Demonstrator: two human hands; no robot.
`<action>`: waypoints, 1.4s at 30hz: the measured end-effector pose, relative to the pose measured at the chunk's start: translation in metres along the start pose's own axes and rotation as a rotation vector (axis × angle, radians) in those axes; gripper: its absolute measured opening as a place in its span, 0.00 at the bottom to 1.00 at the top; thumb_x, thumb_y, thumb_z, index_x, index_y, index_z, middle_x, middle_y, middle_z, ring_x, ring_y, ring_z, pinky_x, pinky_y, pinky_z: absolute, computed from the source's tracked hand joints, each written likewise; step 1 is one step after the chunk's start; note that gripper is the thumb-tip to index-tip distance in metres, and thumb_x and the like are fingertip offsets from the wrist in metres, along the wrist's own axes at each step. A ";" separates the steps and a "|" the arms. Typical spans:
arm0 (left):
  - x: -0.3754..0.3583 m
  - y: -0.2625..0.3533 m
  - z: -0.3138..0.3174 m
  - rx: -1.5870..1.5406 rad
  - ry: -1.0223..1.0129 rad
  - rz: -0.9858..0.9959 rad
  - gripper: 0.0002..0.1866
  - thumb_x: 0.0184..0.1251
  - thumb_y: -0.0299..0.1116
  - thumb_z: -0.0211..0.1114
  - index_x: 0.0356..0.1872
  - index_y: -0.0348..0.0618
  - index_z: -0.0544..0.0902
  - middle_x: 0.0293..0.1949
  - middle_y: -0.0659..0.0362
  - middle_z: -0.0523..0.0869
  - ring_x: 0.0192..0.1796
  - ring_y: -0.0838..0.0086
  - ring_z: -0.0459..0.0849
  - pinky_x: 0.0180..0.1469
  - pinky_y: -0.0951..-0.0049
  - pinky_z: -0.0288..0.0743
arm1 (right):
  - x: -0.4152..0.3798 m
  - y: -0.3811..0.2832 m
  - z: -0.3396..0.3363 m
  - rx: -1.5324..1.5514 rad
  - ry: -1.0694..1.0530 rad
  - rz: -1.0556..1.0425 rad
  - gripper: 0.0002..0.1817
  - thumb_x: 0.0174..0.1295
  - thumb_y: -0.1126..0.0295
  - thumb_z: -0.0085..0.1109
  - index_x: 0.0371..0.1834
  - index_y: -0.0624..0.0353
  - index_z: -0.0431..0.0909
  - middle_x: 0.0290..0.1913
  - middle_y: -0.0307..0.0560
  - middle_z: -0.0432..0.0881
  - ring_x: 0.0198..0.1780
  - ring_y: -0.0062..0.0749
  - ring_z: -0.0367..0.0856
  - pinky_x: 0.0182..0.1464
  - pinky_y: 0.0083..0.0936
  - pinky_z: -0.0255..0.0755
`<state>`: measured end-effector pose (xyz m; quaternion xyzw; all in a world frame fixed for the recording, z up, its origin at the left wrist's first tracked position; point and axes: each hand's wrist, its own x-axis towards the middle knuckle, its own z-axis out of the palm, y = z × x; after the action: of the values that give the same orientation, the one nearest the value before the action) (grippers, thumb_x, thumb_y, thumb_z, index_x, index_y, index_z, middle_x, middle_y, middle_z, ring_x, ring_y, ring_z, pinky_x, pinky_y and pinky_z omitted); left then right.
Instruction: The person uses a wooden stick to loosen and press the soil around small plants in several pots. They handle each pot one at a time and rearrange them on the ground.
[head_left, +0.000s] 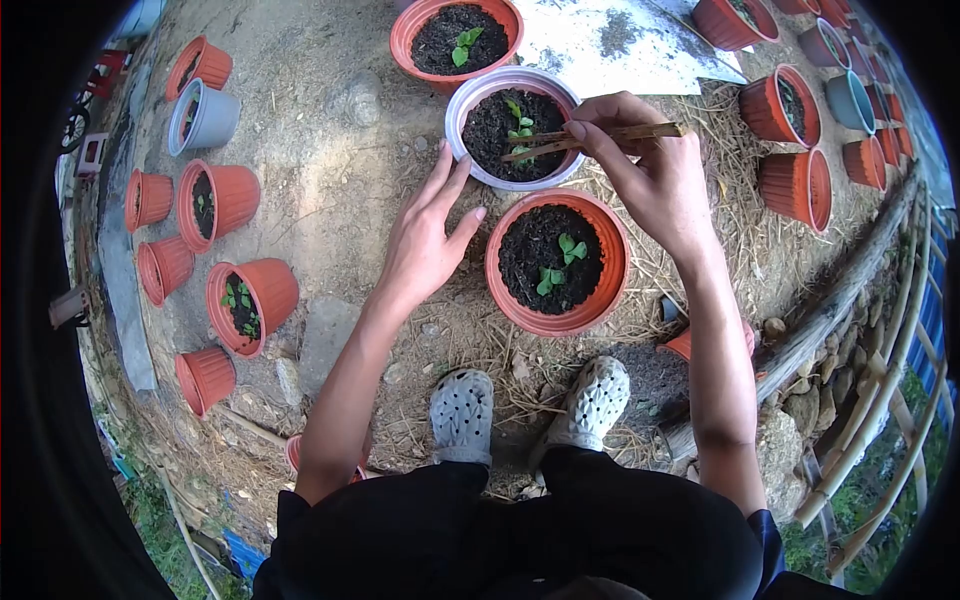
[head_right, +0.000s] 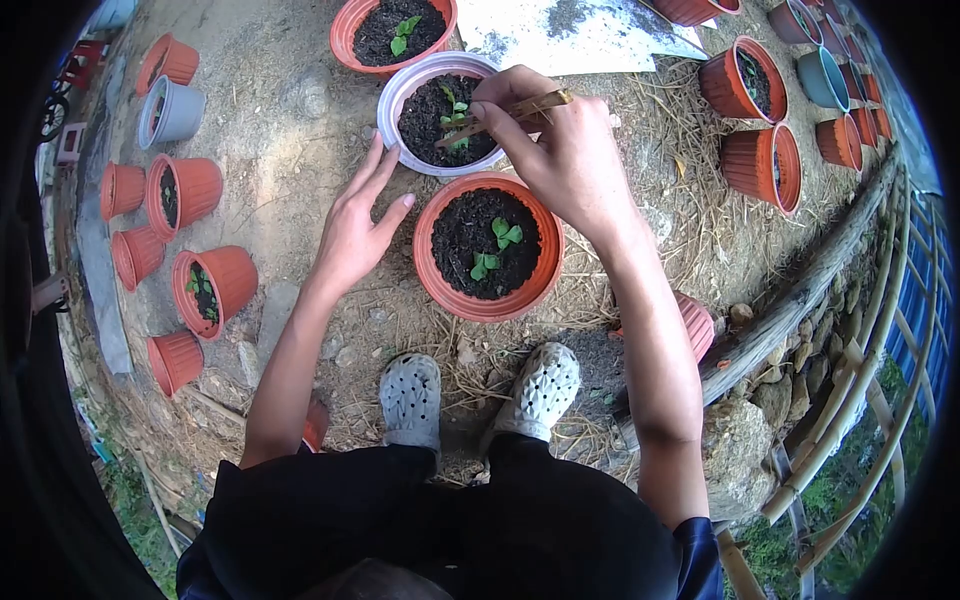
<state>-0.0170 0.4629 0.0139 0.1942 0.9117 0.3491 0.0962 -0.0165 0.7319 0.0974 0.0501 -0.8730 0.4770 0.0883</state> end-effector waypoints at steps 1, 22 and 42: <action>0.000 0.001 -0.001 -0.012 -0.002 -0.020 0.33 0.76 0.37 0.69 0.79 0.42 0.73 0.85 0.47 0.60 0.79 0.46 0.72 0.78 0.51 0.70 | -0.001 -0.003 -0.001 0.018 -0.012 0.001 0.08 0.75 0.67 0.66 0.48 0.61 0.87 0.38 0.46 0.94 0.42 0.29 0.95 0.43 0.27 0.86; 0.097 0.009 -0.148 -0.264 0.165 -0.336 0.20 0.83 0.35 0.65 0.67 0.37 0.81 0.50 0.53 0.92 0.54 0.72 0.90 0.62 0.71 0.79 | 0.073 0.021 -0.110 0.032 -0.243 0.154 0.07 0.73 0.73 0.67 0.48 0.64 0.86 0.41 0.48 0.94 0.44 0.30 0.94 0.49 0.29 0.84; 0.179 -0.082 -0.042 -0.792 0.296 -0.411 0.15 0.83 0.28 0.62 0.64 0.32 0.79 0.35 0.58 0.90 0.36 0.81 0.88 0.40 0.75 0.82 | 0.189 0.023 -0.014 0.085 -0.195 -0.015 0.09 0.71 0.82 0.65 0.52 0.66 0.87 0.47 0.50 0.93 0.51 0.34 0.94 0.53 0.27 0.87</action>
<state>-0.2161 0.4572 -0.0178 -0.0935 0.7319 0.6677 0.0990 -0.2037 0.7554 0.1245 0.1063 -0.8560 0.5059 0.0044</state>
